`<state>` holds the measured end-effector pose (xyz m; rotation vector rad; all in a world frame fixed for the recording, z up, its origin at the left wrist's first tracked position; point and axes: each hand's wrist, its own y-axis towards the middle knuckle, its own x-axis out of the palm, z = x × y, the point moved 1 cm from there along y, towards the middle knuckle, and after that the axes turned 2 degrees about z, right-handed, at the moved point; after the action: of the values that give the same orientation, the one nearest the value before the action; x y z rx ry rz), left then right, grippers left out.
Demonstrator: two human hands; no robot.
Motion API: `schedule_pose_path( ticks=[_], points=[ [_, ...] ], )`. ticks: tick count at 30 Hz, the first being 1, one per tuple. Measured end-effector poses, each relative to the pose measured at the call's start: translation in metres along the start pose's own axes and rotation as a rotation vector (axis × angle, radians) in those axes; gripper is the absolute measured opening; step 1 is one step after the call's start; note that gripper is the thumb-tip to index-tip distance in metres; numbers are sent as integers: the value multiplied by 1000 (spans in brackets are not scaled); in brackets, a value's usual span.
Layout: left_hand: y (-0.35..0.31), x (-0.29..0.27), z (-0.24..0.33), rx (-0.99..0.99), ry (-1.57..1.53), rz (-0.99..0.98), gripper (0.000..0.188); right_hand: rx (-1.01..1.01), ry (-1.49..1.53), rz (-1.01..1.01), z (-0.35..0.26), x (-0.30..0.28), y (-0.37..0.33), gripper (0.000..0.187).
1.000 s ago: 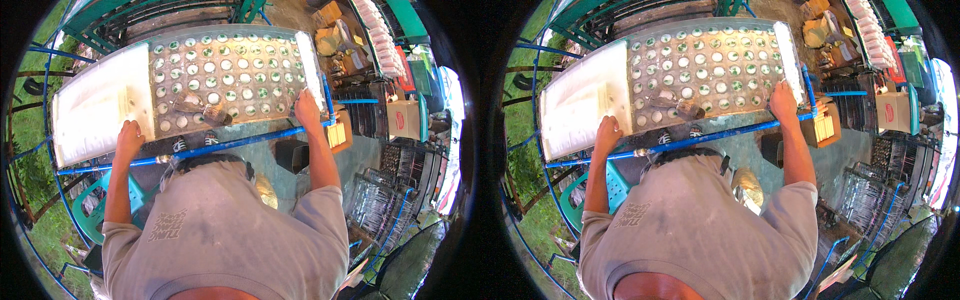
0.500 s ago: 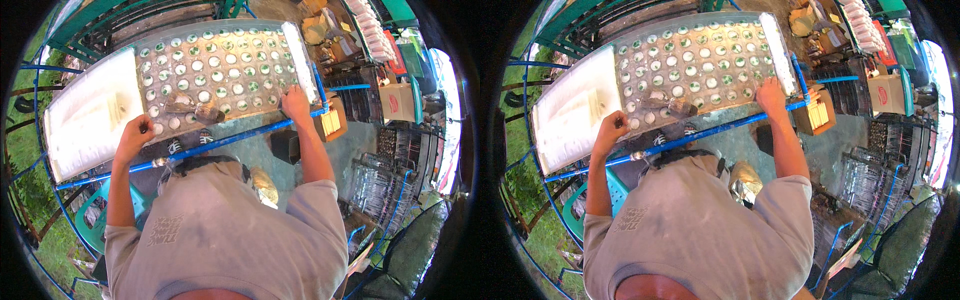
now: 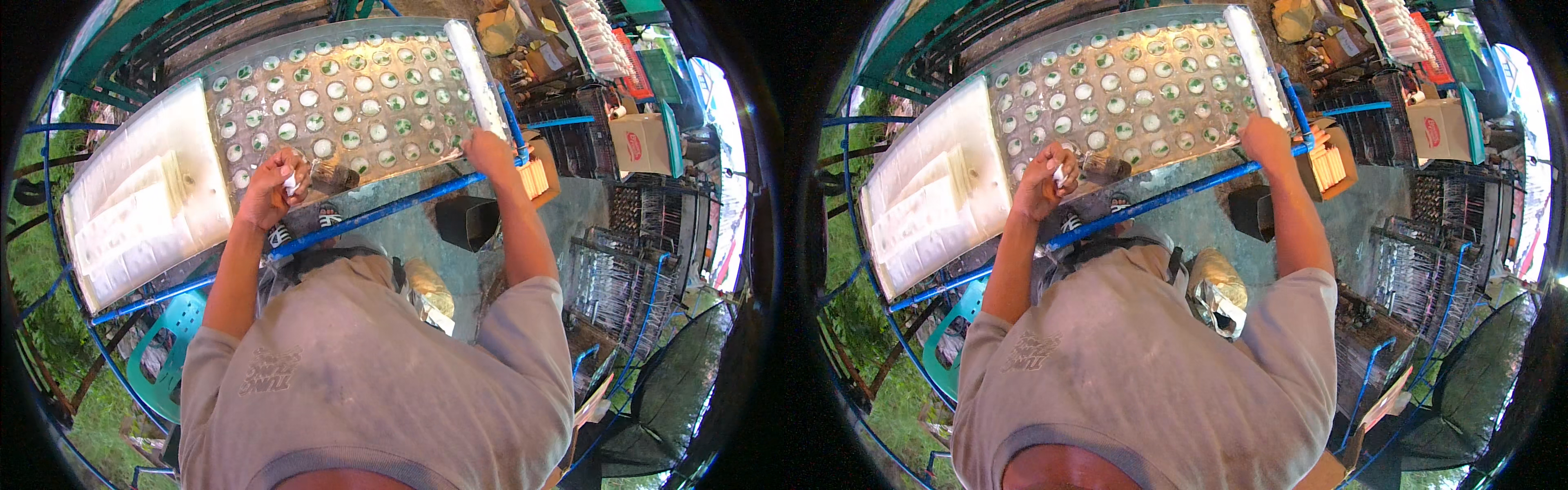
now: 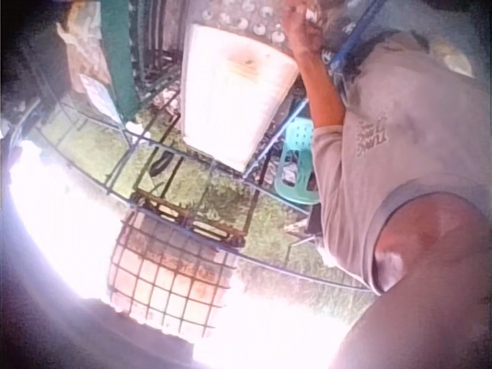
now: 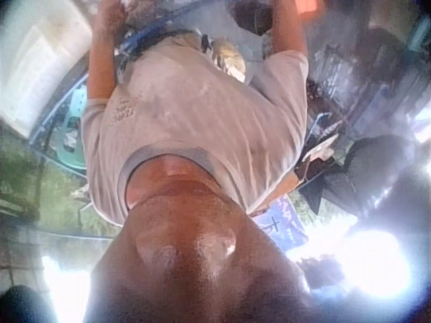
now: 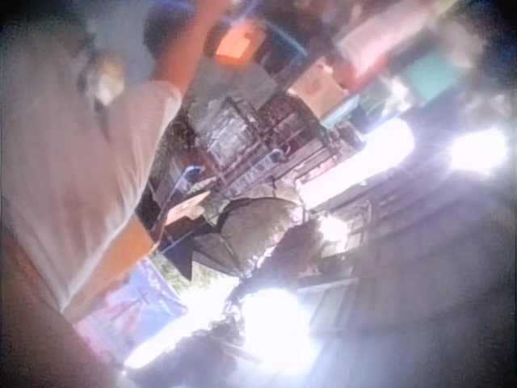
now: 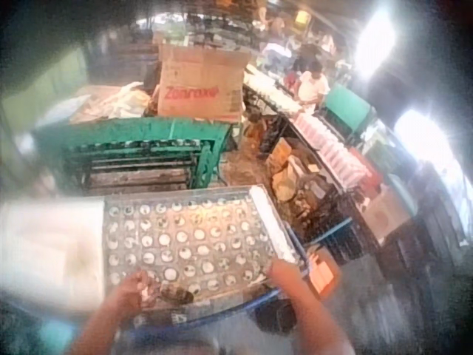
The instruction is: The person uses a metal spatula to spread a white paste onto a large sheet of dough on a tray. They then place small green vegetable pieces into circular indentations on the tray and fold the dough over them to form individual portions.
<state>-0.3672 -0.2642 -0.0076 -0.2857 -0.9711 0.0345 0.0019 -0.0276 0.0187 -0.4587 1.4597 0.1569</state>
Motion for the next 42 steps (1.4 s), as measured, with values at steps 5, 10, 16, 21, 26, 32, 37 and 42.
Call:
schedule_pose_path(
  ticks=[5,10,16,21,26,32,37,42],
  points=[
    [4,-13,-8,60,54,70,17,27,19,-110,-34,6,-12,37],
    [4,-8,-10,0,58,215,27,-48,44,-14,-60,4,-22,35],
    [10,17,-9,-10,-65,246,56,-253,188,156,-81,17,-57,31],
    [5,26,-3,-48,-45,255,62,-509,228,224,-63,25,-58,29],
    [-5,15,-11,-30,-27,312,59,-647,141,126,-45,13,-44,31],
    [-14,12,-23,26,-19,346,55,-574,50,159,-24,29,-31,39],
    [-10,19,-28,31,-38,306,52,-604,152,-34,-20,15,-4,34],
    [1,30,-33,-4,-63,303,48,-254,627,-26,-9,27,10,42]
  ],
)
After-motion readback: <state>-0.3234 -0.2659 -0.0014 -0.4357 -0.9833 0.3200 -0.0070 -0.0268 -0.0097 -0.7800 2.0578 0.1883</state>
